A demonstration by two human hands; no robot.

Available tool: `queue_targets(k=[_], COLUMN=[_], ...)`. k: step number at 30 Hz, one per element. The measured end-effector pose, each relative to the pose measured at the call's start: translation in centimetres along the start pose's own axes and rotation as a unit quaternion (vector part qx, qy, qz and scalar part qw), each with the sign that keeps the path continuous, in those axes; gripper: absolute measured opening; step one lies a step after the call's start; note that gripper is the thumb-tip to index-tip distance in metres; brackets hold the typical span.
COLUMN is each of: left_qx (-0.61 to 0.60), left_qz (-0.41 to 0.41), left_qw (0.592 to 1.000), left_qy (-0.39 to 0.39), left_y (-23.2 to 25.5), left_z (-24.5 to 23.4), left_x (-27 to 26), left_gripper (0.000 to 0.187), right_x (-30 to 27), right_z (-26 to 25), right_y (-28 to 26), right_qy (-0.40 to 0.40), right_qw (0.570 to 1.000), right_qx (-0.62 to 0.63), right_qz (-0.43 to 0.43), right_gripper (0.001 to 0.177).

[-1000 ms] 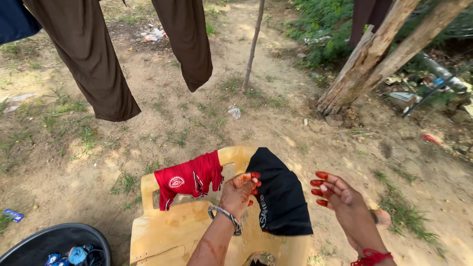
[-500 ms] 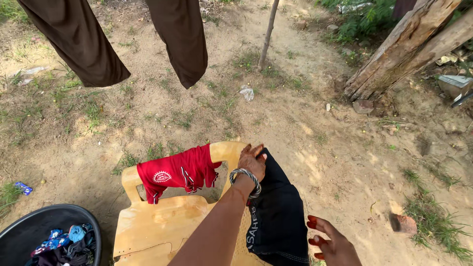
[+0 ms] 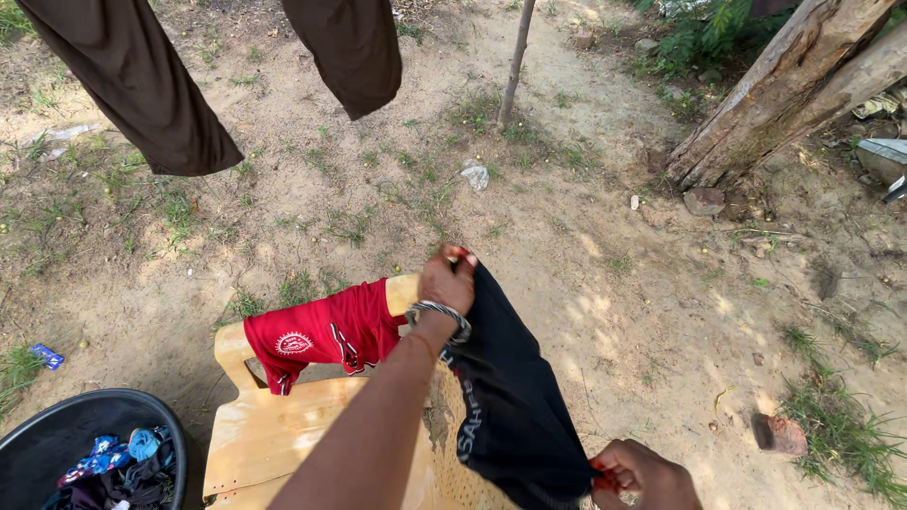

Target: The person picks up several garments from a bucket, smooths them out, and folds them by hand, placing each folded item onto a chair.

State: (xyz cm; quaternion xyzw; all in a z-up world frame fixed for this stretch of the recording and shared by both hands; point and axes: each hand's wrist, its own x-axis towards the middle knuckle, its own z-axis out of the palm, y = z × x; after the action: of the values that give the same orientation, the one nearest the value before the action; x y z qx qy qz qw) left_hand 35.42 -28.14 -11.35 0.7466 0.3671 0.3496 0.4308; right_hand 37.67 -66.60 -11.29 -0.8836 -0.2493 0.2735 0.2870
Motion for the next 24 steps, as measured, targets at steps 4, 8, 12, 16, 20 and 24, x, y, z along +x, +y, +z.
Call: queue_targets(k=[4, 8, 12, 16, 20, 24], left_qx=[0.009, 0.163, 0.178, 0.146, 0.139, 0.064], left_qz=[-0.006, 0.148, -0.067, -0.190, -0.384, -0.496], left_qw=[1.000, 0.975, 0.979, 0.969, 0.903, 0.837], left_qy=[0.002, 0.040, -0.078, -0.068, -0.136, -0.224], left_y=[0.0, -4.9, -10.3, -15.1, -15.6, -12.3], left_z=[-2.1, -1.5, -0.6, 0.7, 1.6, -0.9], left_x=[3.3, 4.6, -0.6, -8.5, -17.1, -21.1], left_gripper=[0.026, 0.082, 0.062, 0.086, 0.098, 0.094], right_x=[-1.0, 0.5, 0.3, 0.4, 0.3, -0.3], right_z=[-3.4, -3.9, -1.1, 0.1, -0.3, -0.2], right_y=[-2.2, -4.7, -5.2, -6.3, -8.7, -9.9], right_qy=[-0.005, -0.079, -0.104, -0.134, -0.143, -0.135], right_qw=[1.000, 0.994, 0.992, 0.984, 0.986, 0.978], right_qx=[0.014, -0.059, -0.043, 0.027, -0.016, -0.032], right_qz=[-0.009, -0.050, 0.050, 0.110, 0.085, 0.158], right_gripper=[0.016, 0.048, 0.054, 0.064, 0.068, 0.096])
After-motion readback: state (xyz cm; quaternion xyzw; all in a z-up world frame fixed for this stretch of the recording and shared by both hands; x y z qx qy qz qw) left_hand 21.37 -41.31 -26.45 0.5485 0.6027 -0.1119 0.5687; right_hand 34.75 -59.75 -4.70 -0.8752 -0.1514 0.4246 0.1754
